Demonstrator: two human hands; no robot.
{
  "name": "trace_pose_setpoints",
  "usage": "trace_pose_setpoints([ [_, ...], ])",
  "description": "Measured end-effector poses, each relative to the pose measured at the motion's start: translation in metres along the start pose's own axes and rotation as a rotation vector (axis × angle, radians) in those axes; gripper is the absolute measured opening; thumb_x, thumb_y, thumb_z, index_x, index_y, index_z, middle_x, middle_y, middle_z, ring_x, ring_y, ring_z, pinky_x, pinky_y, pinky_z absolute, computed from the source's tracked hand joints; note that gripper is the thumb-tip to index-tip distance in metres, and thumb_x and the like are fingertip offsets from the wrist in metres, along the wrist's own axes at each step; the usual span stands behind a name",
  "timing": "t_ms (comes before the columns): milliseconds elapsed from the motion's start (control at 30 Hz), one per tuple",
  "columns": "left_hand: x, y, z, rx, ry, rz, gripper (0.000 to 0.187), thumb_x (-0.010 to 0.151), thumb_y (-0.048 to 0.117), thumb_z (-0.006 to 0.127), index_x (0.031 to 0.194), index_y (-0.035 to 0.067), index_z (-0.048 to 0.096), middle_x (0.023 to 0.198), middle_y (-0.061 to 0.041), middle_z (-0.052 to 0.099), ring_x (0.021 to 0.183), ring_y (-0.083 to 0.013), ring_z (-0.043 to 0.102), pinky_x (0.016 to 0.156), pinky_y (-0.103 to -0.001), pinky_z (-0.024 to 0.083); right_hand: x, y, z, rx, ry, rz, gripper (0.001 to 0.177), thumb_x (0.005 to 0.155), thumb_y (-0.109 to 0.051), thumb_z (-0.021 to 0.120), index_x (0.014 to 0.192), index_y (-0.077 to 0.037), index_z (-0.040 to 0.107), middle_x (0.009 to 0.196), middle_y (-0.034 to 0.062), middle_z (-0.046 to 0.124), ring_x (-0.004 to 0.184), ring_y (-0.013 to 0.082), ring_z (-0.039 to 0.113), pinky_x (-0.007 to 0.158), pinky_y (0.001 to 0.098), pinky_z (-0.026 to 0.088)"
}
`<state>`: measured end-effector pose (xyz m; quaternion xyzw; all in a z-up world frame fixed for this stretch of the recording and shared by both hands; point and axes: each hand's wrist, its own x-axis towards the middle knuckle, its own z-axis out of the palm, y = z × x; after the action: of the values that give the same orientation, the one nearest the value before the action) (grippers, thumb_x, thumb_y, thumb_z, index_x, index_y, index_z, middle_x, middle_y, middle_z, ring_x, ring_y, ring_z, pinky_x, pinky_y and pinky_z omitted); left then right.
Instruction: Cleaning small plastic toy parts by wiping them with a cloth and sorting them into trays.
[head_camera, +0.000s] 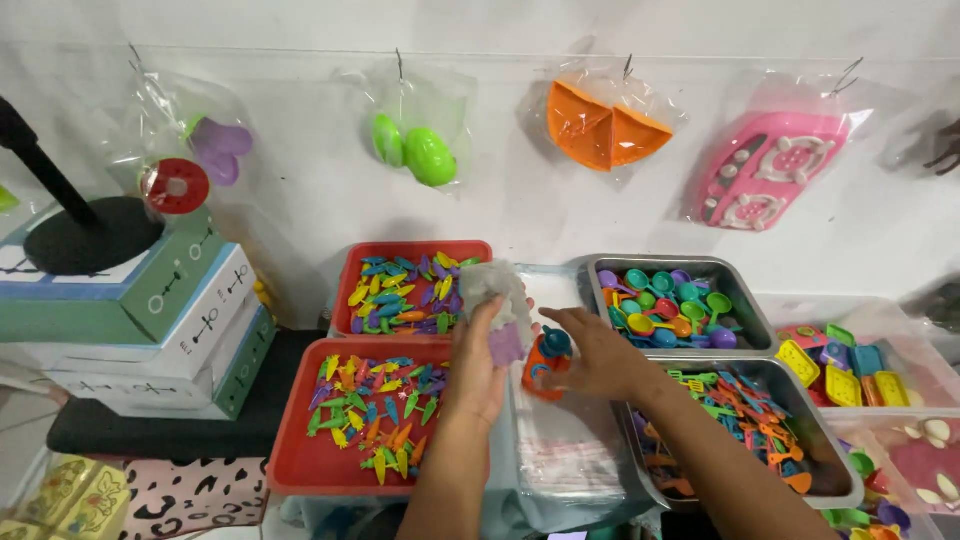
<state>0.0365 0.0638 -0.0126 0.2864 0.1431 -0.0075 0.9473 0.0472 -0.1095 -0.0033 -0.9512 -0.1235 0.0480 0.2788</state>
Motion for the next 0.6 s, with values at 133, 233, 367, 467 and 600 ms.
trace_pose_setpoints([
  [133, -0.006, 0.001, 0.010, 0.222, 0.034, -0.076, 0.075, 0.084, 0.036, 0.079, 0.145, 0.006, 0.050, 0.142, -0.019, 0.057, 0.136, -0.0345, 0.051, 0.116, -0.061, 0.031, 0.012, 0.017, 0.016, -0.226, -0.193, -0.003, 0.110, 0.069, -0.042, 0.094, 0.159, -0.021, 0.034, 0.144, 0.0199, 0.055, 0.138, 0.0426, 0.051, 0.117, 0.0531, 0.040],
  [233, -0.001, -0.008, 0.000, 0.351, -0.007, -0.062, 0.072, 0.084, 0.043, 0.080, 0.142, 0.007, 0.053, 0.136, -0.015, 0.057, 0.133, -0.0298, 0.051, 0.113, -0.055, 0.032, 0.022, 0.027, 0.022, -0.220, -0.148, -0.042, 0.109, 0.070, -0.041, 0.091, 0.156, -0.010, 0.034, 0.135, 0.0239, 0.061, 0.131, 0.0449, 0.056, 0.114, 0.0538, 0.043],
  [367, -0.004, -0.014, -0.009, 0.542, -0.210, 0.164, 0.028, 0.088, 0.021, 0.080, 0.107, 0.003, 0.070, 0.085, -0.007, 0.064, 0.081, -0.0196, 0.066, 0.063, -0.035, 0.054, 0.028, 0.059, 0.017, -0.160, -0.104, -0.147, 0.094, 0.070, -0.040, 0.091, 0.145, -0.001, 0.049, 0.128, 0.0290, 0.065, 0.126, 0.0497, 0.059, 0.113, 0.0546, 0.045],
  [467, -0.011, -0.008, -0.006, 0.518, -0.313, 0.098, 0.030, 0.089, 0.010, 0.067, 0.117, -0.002, 0.071, 0.103, -0.010, 0.073, 0.091, -0.0165, 0.067, 0.082, -0.027, 0.051, 0.016, 0.068, 0.000, 0.000, 0.204, -0.313, 0.087, 0.058, 0.006, 0.061, 0.144, -0.009, 0.053, 0.141, 0.0121, 0.062, 0.128, 0.0295, 0.059, 0.110, 0.0378, 0.044],
  [600, 0.002, -0.023, -0.016, 0.224, -0.447, -0.124, 0.037, 0.090, 0.012, 0.053, 0.124, 0.002, 0.064, 0.113, -0.014, 0.068, 0.096, -0.0212, 0.062, 0.080, -0.034, 0.049, -0.028, 0.019, -0.047, 0.697, 0.231, 0.028, 0.052, 0.094, -0.023, 0.045, 0.138, -0.005, 0.066, 0.123, 0.0097, 0.073, 0.114, 0.0222, 0.065, 0.097, 0.0346, 0.046],
])
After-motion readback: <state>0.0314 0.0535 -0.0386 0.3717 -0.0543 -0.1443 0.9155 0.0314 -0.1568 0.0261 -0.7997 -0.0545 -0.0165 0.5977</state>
